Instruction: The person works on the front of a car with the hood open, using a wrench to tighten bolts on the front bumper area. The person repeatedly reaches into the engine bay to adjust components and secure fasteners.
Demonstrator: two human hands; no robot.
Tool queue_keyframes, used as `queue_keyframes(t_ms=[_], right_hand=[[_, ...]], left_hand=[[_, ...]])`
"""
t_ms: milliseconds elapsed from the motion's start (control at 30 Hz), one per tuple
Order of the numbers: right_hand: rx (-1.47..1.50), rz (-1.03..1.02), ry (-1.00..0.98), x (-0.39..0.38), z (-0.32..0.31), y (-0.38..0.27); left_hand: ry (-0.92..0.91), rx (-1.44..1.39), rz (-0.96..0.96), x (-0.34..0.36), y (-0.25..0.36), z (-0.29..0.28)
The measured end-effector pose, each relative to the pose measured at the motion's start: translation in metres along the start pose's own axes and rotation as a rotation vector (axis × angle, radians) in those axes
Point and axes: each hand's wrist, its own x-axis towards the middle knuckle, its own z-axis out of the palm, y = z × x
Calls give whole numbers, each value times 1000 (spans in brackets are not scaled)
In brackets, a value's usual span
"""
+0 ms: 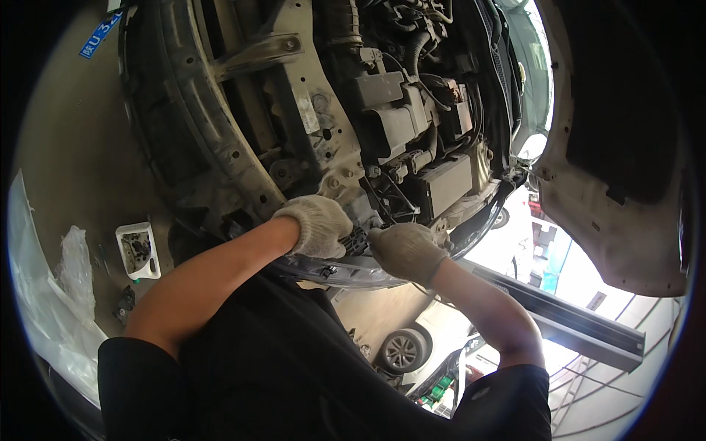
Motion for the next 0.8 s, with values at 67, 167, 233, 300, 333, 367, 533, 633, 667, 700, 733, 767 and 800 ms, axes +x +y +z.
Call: queue_keyframes(t_ms=[67,167,233,300,333,367,533,633,667,700,733,767,800], right_hand=[[8,-48,7,0,-3,2],[41,-90,13,0,-13,2],[53,-95,-5,2,-15,3],[48,-98,-42,5,-17,3],[60,-121,-47,6,-16,5],[72,-144,-52,8,-15,6],[51,-194,-108,16,-12,7],[34,-188,-124,16,-12,4],[32,-187,-118,15,-11,4],[30,-187,-113,14,-12,2],[4,-157,-114,12,-14,0],[-21,-127,-116,9,-18,-4],[-46,-97,-117,7,-22,-9]], left_hand=[[-1,-7,-7,-1,1,0],[8,-21,-17,-3,1,1],[10,-2,-24,-3,2,1],[16,-33,-37,-4,3,0],[19,-48,-44,-6,3,-1],[12,-44,-54,-6,5,-3],[8,-24,-63,-6,7,-4],[12,-15,-74,-7,8,-3],[10,-20,-70,-7,8,-4],[6,-25,-67,-7,8,-5],[2,-30,-64,-7,7,-5],[4,-28,-66,-7,7,-5],[6,-26,-70,-7,7,-4]])
